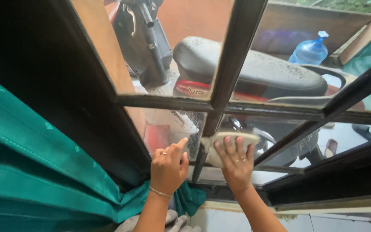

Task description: Cleaning glass window panes using a cloth.

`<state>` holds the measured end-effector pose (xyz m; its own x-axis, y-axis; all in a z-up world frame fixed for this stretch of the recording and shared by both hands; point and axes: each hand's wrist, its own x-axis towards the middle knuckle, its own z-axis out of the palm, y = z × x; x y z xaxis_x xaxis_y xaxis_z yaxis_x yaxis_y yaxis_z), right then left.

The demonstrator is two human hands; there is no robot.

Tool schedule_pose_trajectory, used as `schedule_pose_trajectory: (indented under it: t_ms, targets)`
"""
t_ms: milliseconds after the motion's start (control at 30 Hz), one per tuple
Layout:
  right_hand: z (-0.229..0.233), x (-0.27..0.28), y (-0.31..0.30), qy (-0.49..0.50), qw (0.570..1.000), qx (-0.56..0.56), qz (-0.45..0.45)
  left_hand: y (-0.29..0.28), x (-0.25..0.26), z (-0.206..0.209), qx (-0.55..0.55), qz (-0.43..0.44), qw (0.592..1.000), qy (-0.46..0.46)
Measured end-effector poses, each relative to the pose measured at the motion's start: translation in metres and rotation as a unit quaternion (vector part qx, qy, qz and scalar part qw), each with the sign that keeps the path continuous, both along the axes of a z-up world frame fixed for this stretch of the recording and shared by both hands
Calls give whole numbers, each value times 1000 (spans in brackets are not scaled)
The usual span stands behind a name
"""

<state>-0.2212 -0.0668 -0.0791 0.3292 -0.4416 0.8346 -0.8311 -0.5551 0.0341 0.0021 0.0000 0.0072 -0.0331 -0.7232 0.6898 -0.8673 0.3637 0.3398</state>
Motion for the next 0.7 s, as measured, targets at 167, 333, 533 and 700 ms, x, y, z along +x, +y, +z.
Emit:
schedule_pose_trajectory:
  t_ms: [167, 333, 533, 700]
  targets:
    - [-68, -6, 11, 43, 998, 38, 8, -4, 1, -1, 4, -7, 1000, -5]
    - [-121, -26, 19, 93, 990, 107, 11, -3, 0, -4, 3, -2, 1000, -27]
    - [-125, -45, 29, 160, 969, 180, 60, -4, 3, -7, 6, 10, 1000, -7]
    - [-77, -84, 50, 75, 908, 384, 149, 0, 2, -7, -13, 34, 999, -36]
